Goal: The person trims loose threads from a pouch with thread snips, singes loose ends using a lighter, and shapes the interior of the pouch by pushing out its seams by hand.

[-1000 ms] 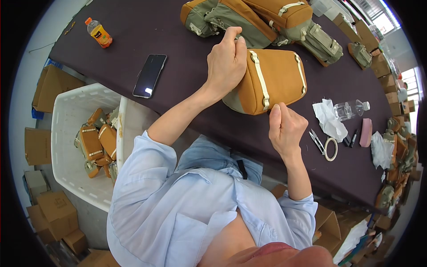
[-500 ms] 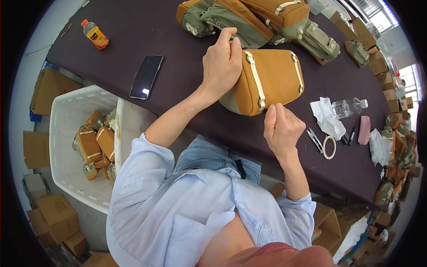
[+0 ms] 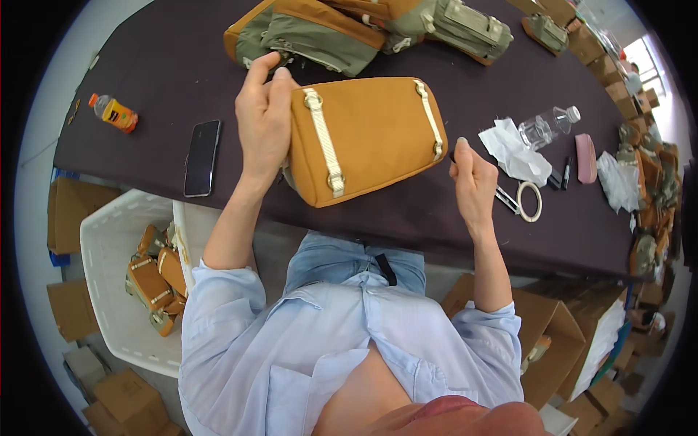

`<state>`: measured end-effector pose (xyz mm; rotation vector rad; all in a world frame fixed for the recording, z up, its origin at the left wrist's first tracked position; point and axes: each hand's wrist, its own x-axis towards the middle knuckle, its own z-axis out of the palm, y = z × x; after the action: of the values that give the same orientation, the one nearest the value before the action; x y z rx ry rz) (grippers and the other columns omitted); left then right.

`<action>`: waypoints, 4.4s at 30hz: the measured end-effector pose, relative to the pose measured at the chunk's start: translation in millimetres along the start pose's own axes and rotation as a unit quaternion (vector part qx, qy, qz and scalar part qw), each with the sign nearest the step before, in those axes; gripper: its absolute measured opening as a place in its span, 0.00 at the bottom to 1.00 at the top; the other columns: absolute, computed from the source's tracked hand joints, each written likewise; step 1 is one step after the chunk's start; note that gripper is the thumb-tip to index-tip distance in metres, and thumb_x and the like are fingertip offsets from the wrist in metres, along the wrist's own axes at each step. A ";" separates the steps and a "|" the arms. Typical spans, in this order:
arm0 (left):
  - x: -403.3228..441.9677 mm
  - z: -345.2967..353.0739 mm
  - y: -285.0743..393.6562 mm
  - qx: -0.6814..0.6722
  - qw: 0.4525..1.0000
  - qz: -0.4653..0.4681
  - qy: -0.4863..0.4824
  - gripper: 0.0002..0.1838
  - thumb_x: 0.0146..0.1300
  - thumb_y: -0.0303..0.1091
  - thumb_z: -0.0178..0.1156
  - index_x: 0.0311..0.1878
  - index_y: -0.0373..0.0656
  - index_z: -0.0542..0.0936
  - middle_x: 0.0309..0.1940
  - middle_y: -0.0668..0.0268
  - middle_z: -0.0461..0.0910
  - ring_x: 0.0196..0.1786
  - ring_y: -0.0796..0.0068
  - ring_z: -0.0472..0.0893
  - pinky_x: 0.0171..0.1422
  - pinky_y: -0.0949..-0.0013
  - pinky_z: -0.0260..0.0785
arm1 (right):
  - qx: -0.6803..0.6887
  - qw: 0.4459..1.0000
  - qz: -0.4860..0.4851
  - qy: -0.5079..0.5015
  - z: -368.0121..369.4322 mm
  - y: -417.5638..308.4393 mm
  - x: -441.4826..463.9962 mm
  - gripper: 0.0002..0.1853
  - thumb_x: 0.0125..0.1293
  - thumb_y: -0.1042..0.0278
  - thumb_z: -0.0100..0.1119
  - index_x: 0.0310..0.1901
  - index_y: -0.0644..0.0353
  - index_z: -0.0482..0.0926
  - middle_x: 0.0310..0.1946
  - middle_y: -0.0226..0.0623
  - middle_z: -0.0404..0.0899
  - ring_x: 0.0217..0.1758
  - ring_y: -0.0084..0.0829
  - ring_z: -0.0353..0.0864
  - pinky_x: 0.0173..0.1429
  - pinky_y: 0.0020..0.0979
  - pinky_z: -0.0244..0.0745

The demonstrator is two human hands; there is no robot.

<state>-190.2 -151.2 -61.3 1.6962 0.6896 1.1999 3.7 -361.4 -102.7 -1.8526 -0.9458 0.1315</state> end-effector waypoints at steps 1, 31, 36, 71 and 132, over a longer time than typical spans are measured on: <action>-1.0 -0.3 -0.9 -0.006 1.000 0.001 -0.002 0.16 0.77 0.30 0.47 0.60 0.30 0.71 0.26 0.71 0.77 0.27 0.90 0.72 0.33 0.81 0.66 | -0.017 1.000 -0.011 -0.002 2.7 0.9 -1.4 0.24 0.77 0.58 0.49 0.22 0.65 0.75 0.10 0.40 0.64 0.13 0.33 0.65 0.22 0.36 0.58; 3.0 -10.8 -11.1 -0.021 0.999 -0.028 -0.017 0.16 0.78 0.31 0.47 0.61 0.32 0.71 0.28 0.71 0.77 0.28 0.90 0.73 0.33 0.81 0.66 | -0.013 0.995 -0.098 -0.009 7.2 25.0 -9.2 0.14 0.73 0.64 0.57 0.29 0.61 0.74 0.14 0.40 0.69 0.14 0.40 0.69 0.21 0.34 0.62; 12.9 -15.9 -16.6 -0.035 0.998 -0.052 -0.025 0.16 0.78 0.32 0.47 0.61 0.33 0.71 0.28 0.72 0.77 0.28 0.90 0.73 0.33 0.81 0.66 | -0.029 0.982 -0.186 -0.010 2.7 8.8 -3.5 0.09 0.58 0.78 0.67 0.38 0.61 0.77 0.22 0.35 0.77 0.21 0.33 0.77 0.25 0.29 0.70; 10.3 -10.7 -12.8 0.006 0.999 0.000 -0.048 0.16 0.76 0.32 0.49 0.59 0.30 0.74 0.26 0.72 0.77 0.28 0.89 0.72 0.35 0.78 0.66 | -0.391 0.834 -0.381 -0.078 -6.2 -15.8 11.2 0.10 0.48 0.78 0.63 0.30 0.59 0.71 0.19 0.30 0.69 0.20 0.27 0.74 0.22 0.29 0.69; 38.2 -61.2 -90.6 -0.241 0.937 -0.243 -0.070 0.10 0.75 0.32 0.54 0.55 0.40 0.73 0.27 0.72 0.75 0.25 0.88 0.74 0.27 0.82 0.68 | -0.445 0.890 -0.051 -0.091 -88.9 96.7 -16.2 0.14 0.63 0.75 0.61 0.51 0.63 0.78 0.45 0.46 0.77 0.49 0.48 0.78 0.52 0.45 0.74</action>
<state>-227.3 -59.2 -121.0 1.1007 0.6164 0.8012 88.0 -454.8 -143.6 -2.6478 -1.3731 -0.2443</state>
